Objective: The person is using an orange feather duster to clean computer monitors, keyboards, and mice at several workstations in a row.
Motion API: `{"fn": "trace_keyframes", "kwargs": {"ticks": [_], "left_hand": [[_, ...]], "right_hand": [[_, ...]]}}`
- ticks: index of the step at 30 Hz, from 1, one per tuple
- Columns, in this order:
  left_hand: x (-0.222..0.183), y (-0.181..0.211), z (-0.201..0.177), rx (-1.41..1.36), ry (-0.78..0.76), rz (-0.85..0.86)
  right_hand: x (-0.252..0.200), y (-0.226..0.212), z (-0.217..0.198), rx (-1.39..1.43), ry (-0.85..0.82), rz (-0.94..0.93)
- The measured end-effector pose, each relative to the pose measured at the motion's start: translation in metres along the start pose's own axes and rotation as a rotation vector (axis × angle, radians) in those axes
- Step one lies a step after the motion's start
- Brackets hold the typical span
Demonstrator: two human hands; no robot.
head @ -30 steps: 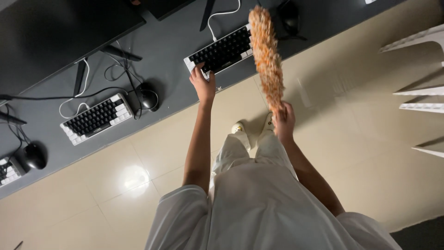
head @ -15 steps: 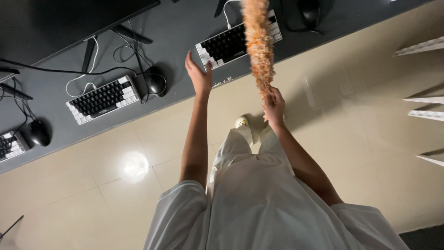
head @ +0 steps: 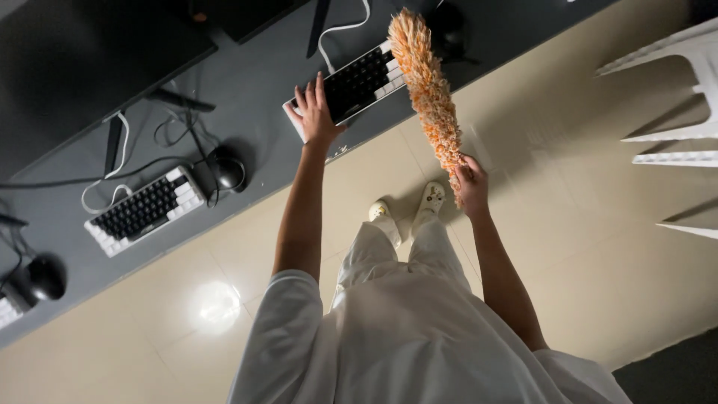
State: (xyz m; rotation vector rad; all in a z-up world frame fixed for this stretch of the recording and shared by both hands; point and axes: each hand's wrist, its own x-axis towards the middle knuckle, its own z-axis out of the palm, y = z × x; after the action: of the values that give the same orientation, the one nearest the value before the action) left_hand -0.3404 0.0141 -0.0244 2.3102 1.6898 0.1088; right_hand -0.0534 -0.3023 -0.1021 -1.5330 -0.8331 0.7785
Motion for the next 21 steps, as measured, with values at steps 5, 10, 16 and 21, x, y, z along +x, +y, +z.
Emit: {"fn": "trace_keyframes", "kwargs": {"ticks": [5,10,16,21], "left_hand": [[0.007,-0.002,0.007,0.033,-0.006,0.007],[-0.020,0.003,-0.021,-0.098,0.029,-0.033],[-0.056,0.000,-0.053,-0.453,0.273,0.023],[-0.072,0.003,-0.069,-0.531,0.415,0.134]], "right_hand": [[0.003,-0.059,0.004,0.027,0.130,0.175],[0.000,-0.042,0.022,-0.094,0.156,0.131],[0.006,-0.060,0.057,-0.341,-0.237,-0.316],[0.053,-0.039,0.109,0.188,-0.036,0.182]]}}
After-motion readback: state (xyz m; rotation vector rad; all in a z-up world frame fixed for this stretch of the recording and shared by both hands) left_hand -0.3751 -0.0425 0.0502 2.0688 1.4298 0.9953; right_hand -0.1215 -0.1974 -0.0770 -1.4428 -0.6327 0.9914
